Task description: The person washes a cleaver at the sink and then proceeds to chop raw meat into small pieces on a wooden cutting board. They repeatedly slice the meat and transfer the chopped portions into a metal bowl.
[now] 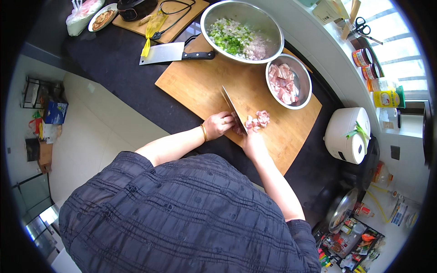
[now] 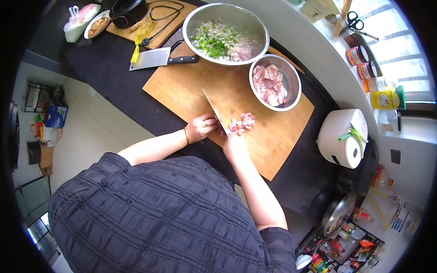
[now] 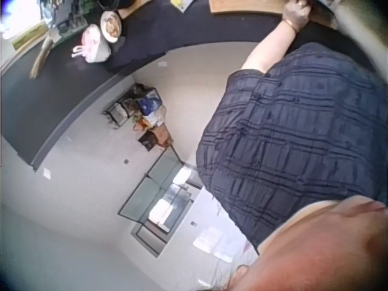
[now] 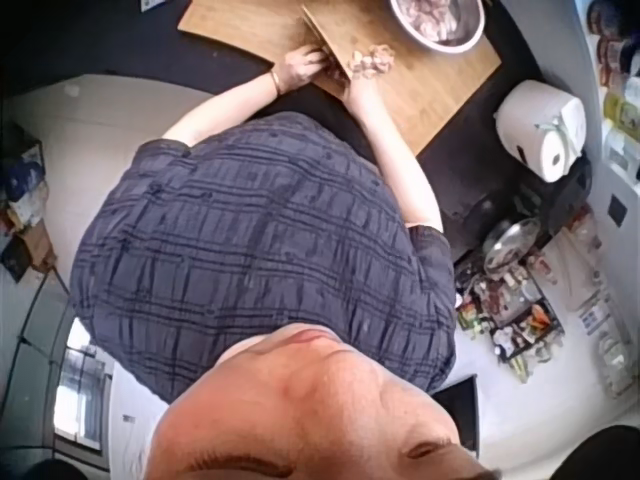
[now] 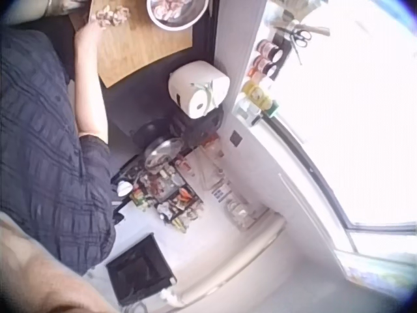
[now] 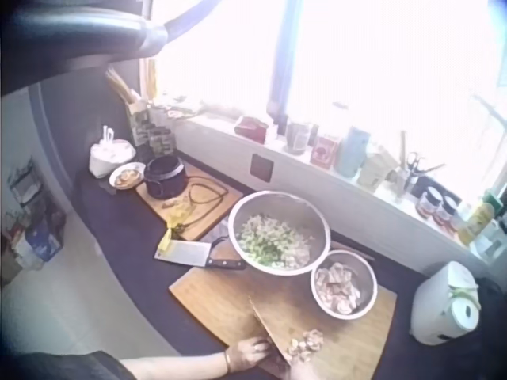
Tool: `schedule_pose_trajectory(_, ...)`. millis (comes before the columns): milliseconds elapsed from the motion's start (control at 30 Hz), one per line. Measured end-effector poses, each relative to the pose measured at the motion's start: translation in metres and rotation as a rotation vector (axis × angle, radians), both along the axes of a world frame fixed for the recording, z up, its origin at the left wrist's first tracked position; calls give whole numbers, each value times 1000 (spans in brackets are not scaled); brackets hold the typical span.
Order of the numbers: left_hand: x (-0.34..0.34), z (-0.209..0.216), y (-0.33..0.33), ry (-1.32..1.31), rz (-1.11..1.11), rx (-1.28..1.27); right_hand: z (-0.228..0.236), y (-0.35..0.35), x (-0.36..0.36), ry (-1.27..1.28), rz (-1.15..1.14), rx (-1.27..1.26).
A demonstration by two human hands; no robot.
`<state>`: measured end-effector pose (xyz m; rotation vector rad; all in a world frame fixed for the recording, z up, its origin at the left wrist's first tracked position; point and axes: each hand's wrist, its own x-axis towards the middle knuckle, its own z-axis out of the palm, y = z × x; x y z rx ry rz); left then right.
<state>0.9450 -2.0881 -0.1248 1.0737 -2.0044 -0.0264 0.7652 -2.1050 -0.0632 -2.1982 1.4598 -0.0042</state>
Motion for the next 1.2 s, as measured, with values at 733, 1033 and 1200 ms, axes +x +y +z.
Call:
schedule_pose_trajectory(733, 0, 6, 6, 8, 38, -7, 52, 18, -45, 23, 14, 26)
schedule_pose_trajectory(1033, 0, 9, 3, 33, 10, 5, 50, 23, -44, -79, -67, 15)
schedule_pose_trajectory(1200, 1, 9, 1, 29, 3, 5, 37, 21, -44, 32, -84, 65)
